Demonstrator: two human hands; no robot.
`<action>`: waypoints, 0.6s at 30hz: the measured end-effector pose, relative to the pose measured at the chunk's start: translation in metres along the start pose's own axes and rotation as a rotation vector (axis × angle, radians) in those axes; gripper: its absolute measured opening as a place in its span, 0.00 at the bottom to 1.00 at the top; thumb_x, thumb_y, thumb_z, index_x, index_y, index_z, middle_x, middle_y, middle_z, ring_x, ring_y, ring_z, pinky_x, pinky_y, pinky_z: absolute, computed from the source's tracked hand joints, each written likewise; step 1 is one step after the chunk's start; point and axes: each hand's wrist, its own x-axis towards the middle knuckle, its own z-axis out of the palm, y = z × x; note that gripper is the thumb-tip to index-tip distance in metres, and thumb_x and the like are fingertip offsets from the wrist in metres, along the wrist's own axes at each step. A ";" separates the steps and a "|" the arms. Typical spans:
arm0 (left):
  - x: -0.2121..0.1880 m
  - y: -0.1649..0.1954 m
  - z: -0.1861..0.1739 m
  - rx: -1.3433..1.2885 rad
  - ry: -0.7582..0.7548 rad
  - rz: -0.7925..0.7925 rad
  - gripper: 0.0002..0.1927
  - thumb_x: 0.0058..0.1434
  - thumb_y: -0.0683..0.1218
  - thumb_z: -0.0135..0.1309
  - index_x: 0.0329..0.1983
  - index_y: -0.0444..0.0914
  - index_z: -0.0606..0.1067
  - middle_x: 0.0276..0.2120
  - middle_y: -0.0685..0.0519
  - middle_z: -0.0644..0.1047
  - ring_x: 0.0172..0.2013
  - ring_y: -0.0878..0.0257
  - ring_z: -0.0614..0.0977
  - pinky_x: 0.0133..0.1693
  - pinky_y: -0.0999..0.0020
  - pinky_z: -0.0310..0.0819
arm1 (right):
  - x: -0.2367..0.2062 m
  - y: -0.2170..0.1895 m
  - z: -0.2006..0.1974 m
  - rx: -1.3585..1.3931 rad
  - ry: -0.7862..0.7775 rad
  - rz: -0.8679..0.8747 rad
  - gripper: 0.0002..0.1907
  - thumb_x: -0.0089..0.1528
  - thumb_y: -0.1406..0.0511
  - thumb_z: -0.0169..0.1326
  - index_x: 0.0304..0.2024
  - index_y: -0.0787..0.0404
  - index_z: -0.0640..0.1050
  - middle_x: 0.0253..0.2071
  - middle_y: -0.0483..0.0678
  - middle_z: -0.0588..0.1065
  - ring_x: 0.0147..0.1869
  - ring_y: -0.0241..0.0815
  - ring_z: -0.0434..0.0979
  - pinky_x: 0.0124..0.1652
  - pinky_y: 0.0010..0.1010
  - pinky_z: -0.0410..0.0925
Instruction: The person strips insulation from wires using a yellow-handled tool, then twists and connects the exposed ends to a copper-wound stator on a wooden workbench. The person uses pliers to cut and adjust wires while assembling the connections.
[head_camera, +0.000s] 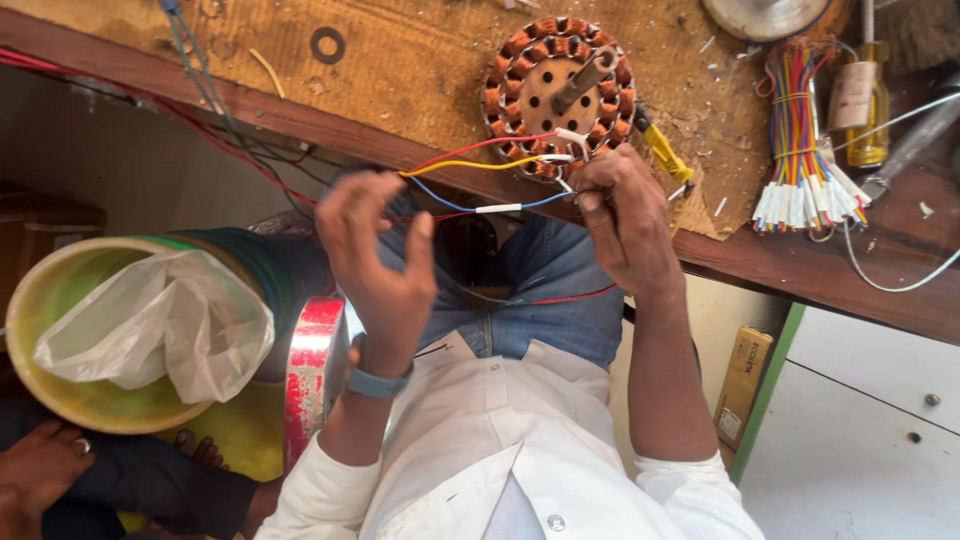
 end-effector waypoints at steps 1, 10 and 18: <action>0.003 -0.010 -0.003 -0.172 -0.054 -0.155 0.23 0.66 0.40 0.61 0.64 0.41 0.70 0.55 0.51 0.73 0.51 0.59 0.77 0.48 0.70 0.75 | -0.001 0.001 0.001 0.003 0.008 0.002 0.03 0.74 0.72 0.48 0.44 0.64 0.70 0.40 0.51 0.73 0.44 0.46 0.72 0.43 0.35 0.68; 0.018 -0.053 0.009 -0.290 -0.274 -0.217 0.10 0.65 0.43 0.63 0.49 0.38 0.80 0.40 0.54 0.81 0.42 0.64 0.80 0.43 0.72 0.75 | 0.002 -0.012 -0.002 0.047 0.200 0.045 0.10 0.75 0.65 0.53 0.43 0.66 0.77 0.42 0.49 0.79 0.42 0.41 0.80 0.44 0.28 0.73; 0.010 -0.027 0.007 -0.236 -0.232 0.011 0.06 0.61 0.40 0.63 0.42 0.38 0.81 0.46 0.50 0.78 0.44 0.57 0.75 0.39 0.69 0.76 | -0.015 -0.098 0.045 0.126 0.037 0.303 0.13 0.68 0.69 0.53 0.55 0.64 0.78 0.54 0.54 0.80 0.41 0.38 0.84 0.43 0.29 0.77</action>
